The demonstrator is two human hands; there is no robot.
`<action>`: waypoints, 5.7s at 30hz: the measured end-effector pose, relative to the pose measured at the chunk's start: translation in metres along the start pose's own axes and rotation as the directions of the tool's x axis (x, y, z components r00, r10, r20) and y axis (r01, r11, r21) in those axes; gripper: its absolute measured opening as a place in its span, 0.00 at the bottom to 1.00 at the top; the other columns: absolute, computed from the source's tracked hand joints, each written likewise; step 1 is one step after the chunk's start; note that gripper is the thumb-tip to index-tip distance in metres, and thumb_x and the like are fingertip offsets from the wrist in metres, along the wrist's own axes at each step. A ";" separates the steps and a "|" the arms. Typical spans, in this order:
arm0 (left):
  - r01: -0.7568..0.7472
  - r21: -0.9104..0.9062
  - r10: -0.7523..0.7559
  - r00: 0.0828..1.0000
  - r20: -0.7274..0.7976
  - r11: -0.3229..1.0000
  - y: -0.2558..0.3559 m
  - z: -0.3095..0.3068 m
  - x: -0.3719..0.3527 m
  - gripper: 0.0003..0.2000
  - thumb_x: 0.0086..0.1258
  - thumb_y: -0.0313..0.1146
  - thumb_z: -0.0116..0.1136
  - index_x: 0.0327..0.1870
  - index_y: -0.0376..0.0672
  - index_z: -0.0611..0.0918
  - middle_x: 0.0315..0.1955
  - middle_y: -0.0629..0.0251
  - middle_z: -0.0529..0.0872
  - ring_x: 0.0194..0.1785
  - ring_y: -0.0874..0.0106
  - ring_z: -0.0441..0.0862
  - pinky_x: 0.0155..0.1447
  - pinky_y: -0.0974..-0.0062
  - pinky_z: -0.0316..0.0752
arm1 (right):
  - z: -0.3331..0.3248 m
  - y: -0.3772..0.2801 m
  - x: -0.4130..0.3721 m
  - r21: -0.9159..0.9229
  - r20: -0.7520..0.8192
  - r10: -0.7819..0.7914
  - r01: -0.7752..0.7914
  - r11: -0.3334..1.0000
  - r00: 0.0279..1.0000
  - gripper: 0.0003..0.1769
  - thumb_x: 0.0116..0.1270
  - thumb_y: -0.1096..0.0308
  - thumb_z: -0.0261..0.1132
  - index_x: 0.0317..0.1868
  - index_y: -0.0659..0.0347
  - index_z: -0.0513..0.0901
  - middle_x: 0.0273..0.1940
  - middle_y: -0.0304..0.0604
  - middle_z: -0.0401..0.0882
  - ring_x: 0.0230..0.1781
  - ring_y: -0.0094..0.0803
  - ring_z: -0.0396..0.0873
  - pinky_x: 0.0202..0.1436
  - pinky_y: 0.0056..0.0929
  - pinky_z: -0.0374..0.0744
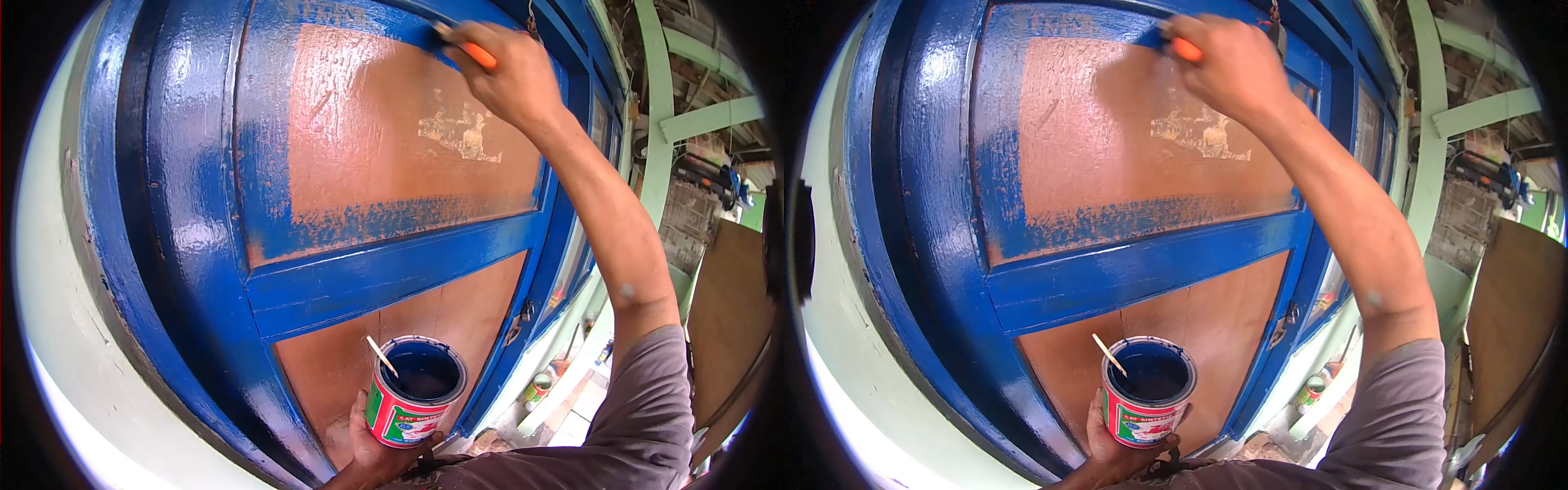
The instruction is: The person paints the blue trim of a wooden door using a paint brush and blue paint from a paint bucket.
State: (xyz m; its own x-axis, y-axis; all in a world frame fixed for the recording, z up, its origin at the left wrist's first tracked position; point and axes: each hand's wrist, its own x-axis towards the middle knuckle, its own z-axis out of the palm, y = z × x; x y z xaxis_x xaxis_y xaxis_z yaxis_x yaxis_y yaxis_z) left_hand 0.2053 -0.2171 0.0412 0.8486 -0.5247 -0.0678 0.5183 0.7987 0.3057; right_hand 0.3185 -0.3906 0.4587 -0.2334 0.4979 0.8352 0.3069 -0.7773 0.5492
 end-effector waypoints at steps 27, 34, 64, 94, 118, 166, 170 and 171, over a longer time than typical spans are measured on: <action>-0.122 -0.039 0.126 0.984 0.125 0.992 0.001 -0.014 -0.007 0.44 0.74 0.76 0.37 0.73 0.46 0.75 0.65 0.54 0.83 0.65 0.49 0.83 0.53 0.41 0.82 | -0.012 -0.088 0.093 0.667 -0.263 -0.139 0.284 0.689 0.955 0.08 0.67 0.71 0.73 0.42 0.63 0.85 0.35 0.53 0.88 0.37 0.45 0.89 0.40 0.34 0.84; -0.143 0.043 0.143 0.990 -0.004 0.989 0.008 -0.008 -0.014 0.43 0.76 0.74 0.25 0.78 0.51 0.68 0.72 0.50 0.74 0.70 0.47 0.76 0.56 0.43 0.80 | -0.064 -0.105 0.108 0.546 0.202 0.169 -0.254 0.798 0.965 0.07 0.70 0.69 0.74 0.43 0.65 0.89 0.33 0.44 0.89 0.33 0.27 0.84 0.39 0.29 0.81; -0.177 0.071 0.173 0.983 0.058 0.982 -0.006 -0.026 -0.016 0.40 0.76 0.74 0.40 0.69 0.46 0.79 0.60 0.53 0.87 0.57 0.50 0.87 0.50 0.40 0.85 | -0.038 -0.075 0.125 0.851 0.259 0.306 -0.367 0.376 0.916 0.08 0.70 0.73 0.65 0.36 0.72 0.85 0.30 0.50 0.87 0.29 0.35 0.88 0.36 0.27 0.87; -0.149 0.048 0.141 0.980 0.137 0.988 0.000 -0.005 -0.007 0.43 0.74 0.76 0.35 0.70 0.46 0.78 0.61 0.48 0.85 0.58 0.47 0.86 0.46 0.47 0.85 | -0.053 -0.052 0.086 0.436 0.279 0.283 -0.384 0.814 0.918 0.07 0.61 0.71 0.69 0.27 0.64 0.83 0.22 0.43 0.81 0.24 0.32 0.78 0.33 0.34 0.78; -0.208 0.053 0.211 0.974 -0.077 0.977 -0.006 0.000 -0.002 0.43 0.74 0.75 0.35 0.73 0.45 0.75 0.61 0.42 0.85 0.57 0.46 0.87 0.43 0.51 0.86 | -0.014 0.041 0.023 0.480 0.187 0.459 -0.488 0.728 0.869 0.08 0.67 0.64 0.75 0.38 0.59 0.87 0.28 0.40 0.86 0.25 0.27 0.80 0.32 0.28 0.77; -0.096 0.066 0.097 0.995 -0.017 0.993 0.002 -0.016 -0.004 0.43 0.77 0.75 0.27 0.80 0.49 0.65 0.76 0.50 0.71 0.78 0.50 0.68 0.83 0.35 0.55 | 0.025 -0.093 0.058 0.991 0.128 0.383 -0.133 -0.013 0.915 0.04 0.72 0.75 0.70 0.41 0.68 0.85 0.36 0.45 0.89 0.32 0.27 0.87 0.38 0.25 0.87; -0.134 0.051 0.132 0.991 0.034 0.990 0.001 -0.022 0.002 0.43 0.77 0.74 0.28 0.80 0.49 0.65 0.76 0.50 0.71 0.78 0.50 0.68 0.82 0.36 0.57 | 0.008 -0.125 -0.003 0.909 0.243 0.277 -0.318 0.269 0.930 0.09 0.71 0.67 0.74 0.37 0.65 0.88 0.31 0.39 0.90 0.31 0.21 0.87 0.35 0.22 0.83; -0.132 0.044 0.131 0.991 0.037 0.990 0.001 -0.022 0.002 0.42 0.78 0.73 0.29 0.80 0.49 0.65 0.75 0.50 0.71 0.78 0.51 0.68 0.82 0.36 0.57 | 0.003 -0.131 -0.017 0.914 0.323 0.226 -0.365 0.178 0.919 0.09 0.71 0.68 0.74 0.37 0.66 0.88 0.31 0.38 0.90 0.31 0.21 0.87 0.35 0.22 0.83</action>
State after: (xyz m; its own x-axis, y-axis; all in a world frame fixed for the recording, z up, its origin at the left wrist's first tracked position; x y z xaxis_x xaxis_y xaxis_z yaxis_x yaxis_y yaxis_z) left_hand 0.2094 -0.2106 0.0202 0.9044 -0.4266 0.0081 0.3964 0.8472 0.3537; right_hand 0.2845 -0.2961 0.3722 0.1532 0.4057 0.9011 0.9829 0.0316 -0.1814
